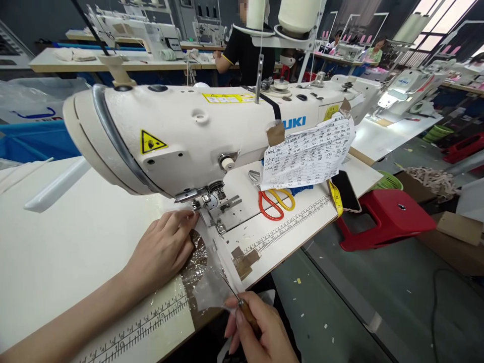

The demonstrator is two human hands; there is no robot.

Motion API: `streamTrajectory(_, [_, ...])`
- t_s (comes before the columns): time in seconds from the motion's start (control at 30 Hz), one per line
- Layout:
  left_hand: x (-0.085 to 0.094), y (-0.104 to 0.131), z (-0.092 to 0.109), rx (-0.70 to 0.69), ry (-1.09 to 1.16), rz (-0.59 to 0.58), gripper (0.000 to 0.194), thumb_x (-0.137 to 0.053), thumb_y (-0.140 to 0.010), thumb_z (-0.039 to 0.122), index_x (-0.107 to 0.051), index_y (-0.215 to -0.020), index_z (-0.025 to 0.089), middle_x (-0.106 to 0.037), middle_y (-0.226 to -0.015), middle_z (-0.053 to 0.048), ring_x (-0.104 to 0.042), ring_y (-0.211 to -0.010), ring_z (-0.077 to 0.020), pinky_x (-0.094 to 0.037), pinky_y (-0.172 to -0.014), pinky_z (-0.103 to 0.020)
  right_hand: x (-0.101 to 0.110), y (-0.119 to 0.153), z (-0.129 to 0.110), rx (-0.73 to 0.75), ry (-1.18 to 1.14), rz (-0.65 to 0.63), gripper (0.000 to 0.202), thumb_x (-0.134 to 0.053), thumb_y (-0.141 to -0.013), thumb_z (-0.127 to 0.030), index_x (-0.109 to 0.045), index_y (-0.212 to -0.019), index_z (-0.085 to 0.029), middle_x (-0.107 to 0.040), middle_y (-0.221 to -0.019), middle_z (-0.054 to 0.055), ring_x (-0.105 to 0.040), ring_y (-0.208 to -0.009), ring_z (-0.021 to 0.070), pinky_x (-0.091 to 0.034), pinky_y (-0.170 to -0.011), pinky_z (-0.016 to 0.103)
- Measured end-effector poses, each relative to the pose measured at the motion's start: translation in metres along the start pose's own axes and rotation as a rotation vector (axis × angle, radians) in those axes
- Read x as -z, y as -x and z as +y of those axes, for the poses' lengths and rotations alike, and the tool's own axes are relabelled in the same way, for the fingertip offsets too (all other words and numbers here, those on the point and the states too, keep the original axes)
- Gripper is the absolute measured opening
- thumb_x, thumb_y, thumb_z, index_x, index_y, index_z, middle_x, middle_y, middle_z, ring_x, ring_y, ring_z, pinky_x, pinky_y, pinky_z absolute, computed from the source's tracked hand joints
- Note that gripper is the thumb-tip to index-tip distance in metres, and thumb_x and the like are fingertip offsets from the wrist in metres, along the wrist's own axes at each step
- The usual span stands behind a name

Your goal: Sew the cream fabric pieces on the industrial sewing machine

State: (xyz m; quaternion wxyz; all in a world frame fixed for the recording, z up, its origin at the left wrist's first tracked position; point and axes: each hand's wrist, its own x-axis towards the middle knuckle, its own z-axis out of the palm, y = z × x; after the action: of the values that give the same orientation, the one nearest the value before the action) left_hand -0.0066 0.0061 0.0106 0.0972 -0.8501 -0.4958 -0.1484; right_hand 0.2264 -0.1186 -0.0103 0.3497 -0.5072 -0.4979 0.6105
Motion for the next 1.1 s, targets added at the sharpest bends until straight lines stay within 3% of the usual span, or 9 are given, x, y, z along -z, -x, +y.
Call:
streamTrajectory(0.3, [0.001, 0.001, -0.001, -0.02, -0.048, 0.019, 0.042, -0.036, -0.096, 0.022, -0.057, -0.128, 0.006, -0.061, -0.126, -0.017, -0.049, -0.125, -0.0311, -0.043, -0.097, -0.045, 0.001, -0.001, 0.002, 0.022, -0.001, -0.027, 0.048, -0.043, -0.099, -0.061, -0.062, -0.108, -0.018, -0.065, -0.076, 0.003, -0.06, -0.051, 0.0119, -0.045, -0.052, 0.025])
streamTrajectory(0.7, [0.006, 0.004, 0.013, -0.066, -0.055, 0.007, 0.04, -0.037, -0.093, 0.021, -0.06, -0.124, 0.007, -0.062, -0.123, -0.017, -0.054, -0.116, -0.0306, -0.044, -0.096, -0.045, -0.005, -0.014, -0.017, 0.059, 0.115, -0.078, 0.044, -0.04, -0.102, -0.055, -0.063, -0.11, -0.018, -0.068, -0.08, 0.004, -0.063, -0.051, 0.0122, -0.047, -0.05, 0.023])
streamTrajectory(1.03, [0.004, 0.003, 0.011, -0.051, -0.024, 0.012, 0.041, -0.038, -0.093, 0.019, -0.056, -0.127, 0.006, -0.059, -0.124, -0.018, -0.052, -0.118, -0.0305, -0.046, -0.097, -0.044, -0.004, -0.012, -0.023, 0.112, 0.154, -0.05, 0.037, -0.04, -0.104, -0.047, -0.063, -0.114, -0.02, -0.069, -0.079, 0.005, -0.065, -0.056, 0.0152, -0.052, -0.054, 0.026])
streamTrajectory(1.1, [0.004, 0.002, 0.01, -0.041, -0.017, 0.008, 0.04, -0.037, -0.093, 0.018, -0.056, -0.125, 0.005, -0.058, -0.123, -0.018, -0.052, -0.115, -0.0308, -0.048, -0.094, -0.045, -0.003, -0.005, -0.02, 0.135, 0.257, 0.02, 0.031, -0.043, -0.103, -0.04, -0.065, -0.118, -0.024, -0.073, -0.086, 0.007, -0.07, -0.067, 0.0188, -0.054, -0.058, 0.026])
